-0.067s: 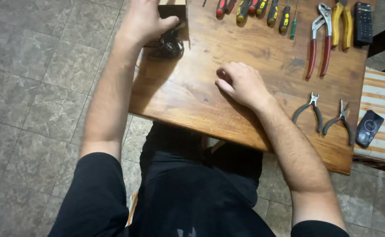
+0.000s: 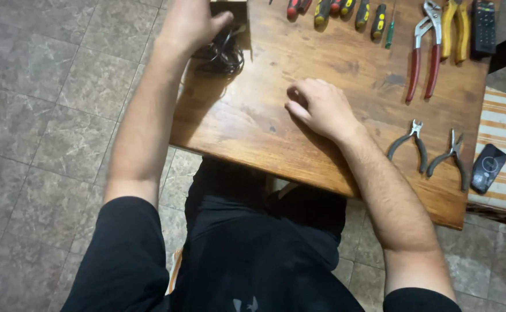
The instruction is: Unboxing hair clippers and using a screwdriver to remove the blade assembly for maintenance or repair.
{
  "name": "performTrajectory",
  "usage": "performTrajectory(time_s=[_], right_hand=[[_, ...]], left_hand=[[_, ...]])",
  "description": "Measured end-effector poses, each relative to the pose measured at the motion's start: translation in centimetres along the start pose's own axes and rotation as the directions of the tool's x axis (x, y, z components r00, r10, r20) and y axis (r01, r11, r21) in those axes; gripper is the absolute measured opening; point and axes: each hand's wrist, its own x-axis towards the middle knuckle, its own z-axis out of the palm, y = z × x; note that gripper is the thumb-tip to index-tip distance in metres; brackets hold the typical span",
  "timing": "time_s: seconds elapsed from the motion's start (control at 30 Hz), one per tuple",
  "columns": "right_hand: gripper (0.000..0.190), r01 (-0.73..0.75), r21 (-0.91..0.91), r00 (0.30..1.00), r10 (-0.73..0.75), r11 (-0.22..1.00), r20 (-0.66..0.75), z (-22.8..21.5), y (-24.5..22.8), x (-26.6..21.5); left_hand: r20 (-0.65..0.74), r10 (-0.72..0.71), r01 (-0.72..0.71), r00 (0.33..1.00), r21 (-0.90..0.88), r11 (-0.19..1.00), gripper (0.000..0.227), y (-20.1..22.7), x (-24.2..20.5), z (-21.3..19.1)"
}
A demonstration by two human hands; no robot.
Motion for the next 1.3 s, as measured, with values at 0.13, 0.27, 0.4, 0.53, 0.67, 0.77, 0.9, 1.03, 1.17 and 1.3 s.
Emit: performTrajectory(time_s=[0.13,0.27,0.4,0.53,0.67,0.77,0.9,1.03,1.17,1.3], right_hand=[[0.029,-0.044,-0.007,0.998,0.044,0.999,0.051,-0.9,-0.7,0.2],[0.025,-0.04,0.022,0.999,0.04,0.999,0.011,-0.9,-0.7,0.2],[0.021,0.118,0.168,0.967,-0.075,0.979,-0.245,-0.9,-1.7,0.0],[0.03,-0.104,0.246,0.969,0.154,0.964,-0.192,-4.8,-7.6,-1.3],[0.031,-0.049,0.316,0.932,0.158,0.948,-0.327,-3.1,-6.6,-3.7],[0.037,-0.075,0.243,0.954,0.14,0.967,-0.264,-2.5,-5.6,-5.3],[0.033,-0.126,0.333,0.965,0.194,0.934,-0.178,-4.3,-6.0,-6.3],[0.016,-0.176,0.319,0.957,0.238,0.931,-0.167,-2.2,-4.7,-5.5],[0.035,-0.252,0.407,0.937,0.326,0.878,-0.123,-1.9,-5.9,-4.5],[0.013,-0.387,0.59,0.859,0.509,0.709,-0.048,-1.7,-6.2,-3.5]], left_hand=[[-0.053,-0.005,0.014,0.999,0.168,0.986,0.033,-0.1,0.3,1.9],[-0.203,0.204,-0.123,0.958,0.35,0.929,0.015,3.6,0.3,2.9],[-0.249,0.416,-0.277,0.874,0.448,0.85,0.01,9.4,-1.5,3.0],[-0.222,0.427,-0.358,0.876,0.292,0.887,0.008,14.7,-5.1,2.6],[-0.183,0.466,-0.399,0.866,0.31,0.863,0.012,18.3,-9.3,2.5],[-0.072,0.505,-0.478,0.86,0.234,0.847,0.037,18.4,-10.9,2.8],[0.099,0.611,-0.523,0.785,-0.422,0.74,0.058,18.3,-7.7,-3.7],[0.432,0.654,-0.505,0.621,-0.418,0.755,0.157,16.8,-2.8,-3.6],[0.607,0.592,-0.54,0.53,-0.297,0.788,0.149,19.2,-0.5,-0.6],[0.491,0.753,-0.76,0.437,-0.247,0.602,0.119,19.1,0.4,1.8]])
